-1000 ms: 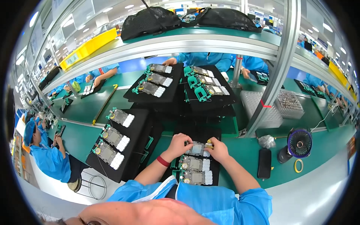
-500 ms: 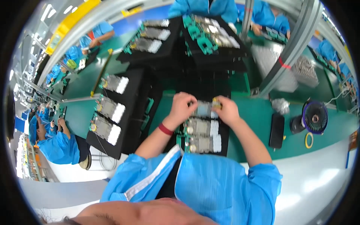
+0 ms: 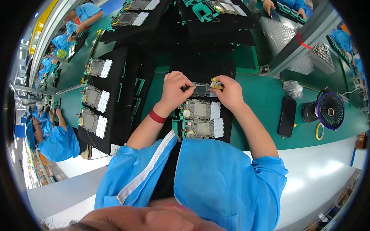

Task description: The person assembles electronic components onto circuit boards and places the assembled boards into plastic housings at a production line station, using a screwdriver to secure the components.

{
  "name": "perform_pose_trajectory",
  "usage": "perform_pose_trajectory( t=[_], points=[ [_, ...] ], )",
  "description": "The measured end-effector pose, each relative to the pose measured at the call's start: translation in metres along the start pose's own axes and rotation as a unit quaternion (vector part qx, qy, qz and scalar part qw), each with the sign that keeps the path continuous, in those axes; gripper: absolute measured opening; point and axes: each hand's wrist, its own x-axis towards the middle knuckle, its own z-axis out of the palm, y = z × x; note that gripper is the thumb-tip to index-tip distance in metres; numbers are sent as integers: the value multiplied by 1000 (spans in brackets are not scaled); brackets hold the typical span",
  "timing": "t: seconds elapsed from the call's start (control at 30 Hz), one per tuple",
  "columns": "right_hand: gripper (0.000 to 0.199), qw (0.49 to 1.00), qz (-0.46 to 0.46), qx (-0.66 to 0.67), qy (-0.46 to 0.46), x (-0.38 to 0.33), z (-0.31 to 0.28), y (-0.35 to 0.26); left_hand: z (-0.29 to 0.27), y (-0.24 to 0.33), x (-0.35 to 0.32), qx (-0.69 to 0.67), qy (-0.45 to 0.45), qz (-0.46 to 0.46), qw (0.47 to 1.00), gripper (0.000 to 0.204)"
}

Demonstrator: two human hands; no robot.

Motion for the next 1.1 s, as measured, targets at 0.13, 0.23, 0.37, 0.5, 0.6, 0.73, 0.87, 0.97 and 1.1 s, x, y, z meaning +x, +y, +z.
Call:
perform_pose_trajectory(
  t=[0.13,0.23,0.37,0.5,0.6,0.73,0.87,0.97,1.1],
  points=[
    [35,999,-24,1,21,-1,2,1,3,1,-1,-9,26,-5,1000,14],
    [35,999,-30,-8,17,-1,0,-1,3,1,-4,-4,29,-8,1000,14],
    [34,994,-81,-60,35,0,-2,-2,4,1,-4,-6,44,-5,999,16],
    [28,971,-202,-97,76,6,-15,-21,5,0,-6,-2,53,-8,999,16],
    [23,954,-267,-122,54,11,-16,-30,4,1,-4,1,33,-14,999,16],
    [19,938,-318,-135,39,19,-12,-31,0,-1,-3,-15,16,-12,1000,14],
    [19,937,-318,-145,25,18,-8,-25,1,1,-4,-15,33,1,999,13],
    [18,940,-310,-145,22,18,-6,-23,4,1,-5,-11,35,-11,999,14],
    [16,941,-304,-150,25,16,-6,-23,6,1,-6,-3,39,-18,999,15]
  ],
)
